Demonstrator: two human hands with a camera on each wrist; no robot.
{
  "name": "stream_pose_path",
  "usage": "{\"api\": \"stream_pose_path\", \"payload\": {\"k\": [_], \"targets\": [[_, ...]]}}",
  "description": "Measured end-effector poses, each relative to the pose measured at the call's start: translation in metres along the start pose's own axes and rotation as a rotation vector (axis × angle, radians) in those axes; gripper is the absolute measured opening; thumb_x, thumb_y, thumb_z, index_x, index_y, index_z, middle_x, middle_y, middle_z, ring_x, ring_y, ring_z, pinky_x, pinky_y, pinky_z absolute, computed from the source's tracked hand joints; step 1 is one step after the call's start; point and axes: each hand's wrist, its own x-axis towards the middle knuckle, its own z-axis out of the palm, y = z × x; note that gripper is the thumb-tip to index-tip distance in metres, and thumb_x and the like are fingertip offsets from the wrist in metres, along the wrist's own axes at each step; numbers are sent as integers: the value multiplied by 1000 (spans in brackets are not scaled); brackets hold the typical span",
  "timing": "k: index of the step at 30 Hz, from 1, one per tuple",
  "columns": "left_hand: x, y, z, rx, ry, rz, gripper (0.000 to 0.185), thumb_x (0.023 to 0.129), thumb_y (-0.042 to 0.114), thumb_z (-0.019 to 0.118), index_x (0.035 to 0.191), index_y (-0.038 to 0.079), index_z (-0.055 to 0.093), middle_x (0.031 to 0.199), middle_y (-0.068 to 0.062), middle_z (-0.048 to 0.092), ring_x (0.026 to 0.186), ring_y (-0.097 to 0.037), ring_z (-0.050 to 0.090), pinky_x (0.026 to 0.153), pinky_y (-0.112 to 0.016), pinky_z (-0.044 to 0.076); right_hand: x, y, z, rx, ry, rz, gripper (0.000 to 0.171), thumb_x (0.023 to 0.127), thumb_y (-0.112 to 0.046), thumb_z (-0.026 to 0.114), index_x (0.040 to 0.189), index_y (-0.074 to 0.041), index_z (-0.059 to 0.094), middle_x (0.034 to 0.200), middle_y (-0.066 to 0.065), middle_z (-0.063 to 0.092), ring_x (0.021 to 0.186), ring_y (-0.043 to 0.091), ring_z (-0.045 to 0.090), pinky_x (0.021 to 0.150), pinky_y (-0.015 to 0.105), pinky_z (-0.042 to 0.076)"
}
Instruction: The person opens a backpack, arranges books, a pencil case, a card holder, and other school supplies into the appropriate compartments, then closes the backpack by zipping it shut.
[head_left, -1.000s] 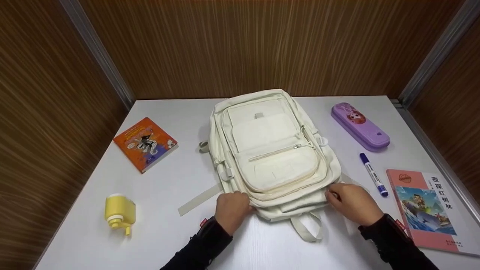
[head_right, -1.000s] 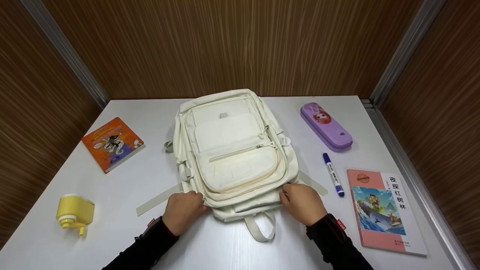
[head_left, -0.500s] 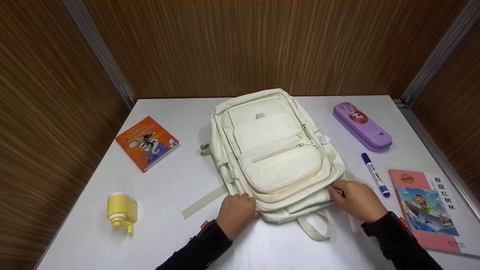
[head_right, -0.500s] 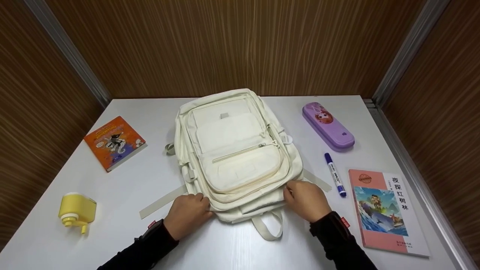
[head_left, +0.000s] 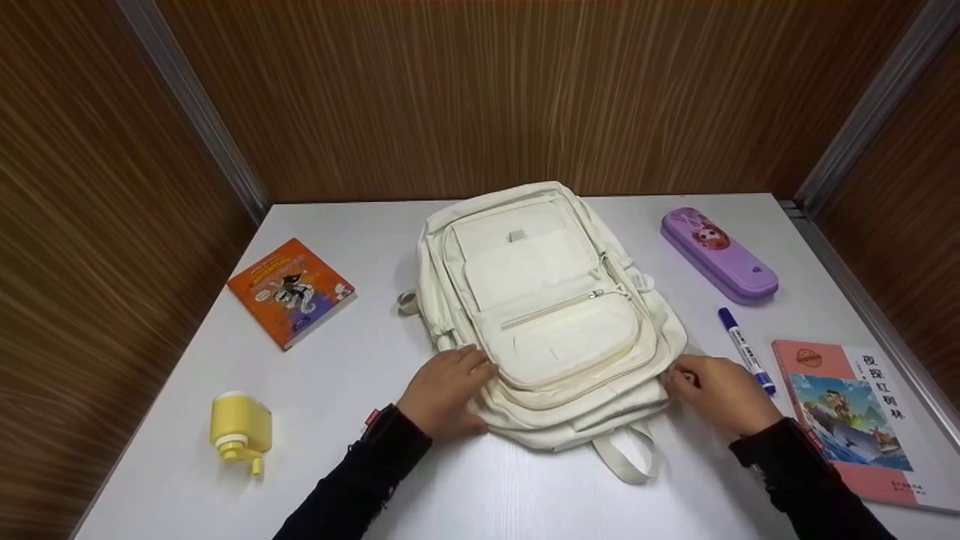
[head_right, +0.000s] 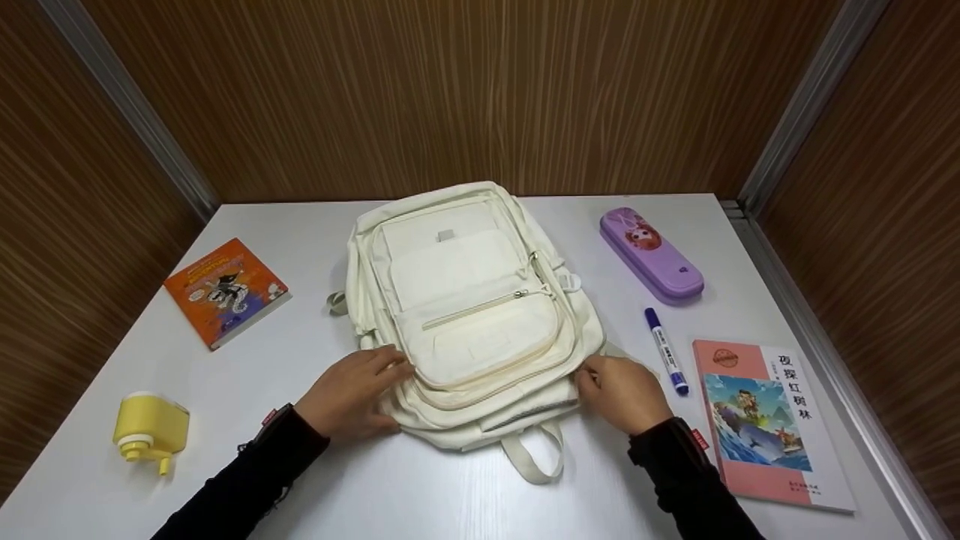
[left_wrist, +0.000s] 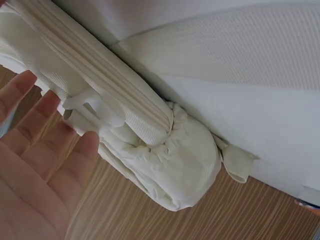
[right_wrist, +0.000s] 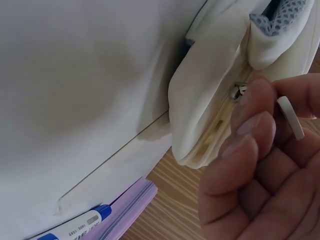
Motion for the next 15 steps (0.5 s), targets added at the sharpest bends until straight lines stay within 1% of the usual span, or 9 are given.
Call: {"api": "stream_pose_path", "payload": {"k": [3,8,11,15], "targets": [[1,0,3,55,2,-5,78,62,59,81,124,17,59,126,-1,61,123,-23,55,104,-39,44,2,4,-1,8,17,-5,20,94,-13,58,74,-14,58,63,-3,53,56,12,45,53,25,36],[3,4,4,135,-3,-27,74,65,68,75,117,18,60,116,1,62,112,-21,58,94,-38,46,4,9,-2,25,35,-14,15,93,-12,60,79,-12,63,64,-3,56,56,10,46,53,24,37],[4,7,3,174,1,-38,70,66,69,73,112,18,60,110,2,62,105,-20,59,90,-37,46,5,10,-3,22,42,-6,16,94,-14,60,78,-12,63,62,-3,54,54,10,44,51,24,34],[4,13,4,192,4,-54,66,69,69,70,107,17,60,105,2,63,99,-20,60,87,-36,45,6,12,-3,15,60,6,19,95,-15,58,77,-13,61,61,-3,50,53,12,41,51,25,31]]}}
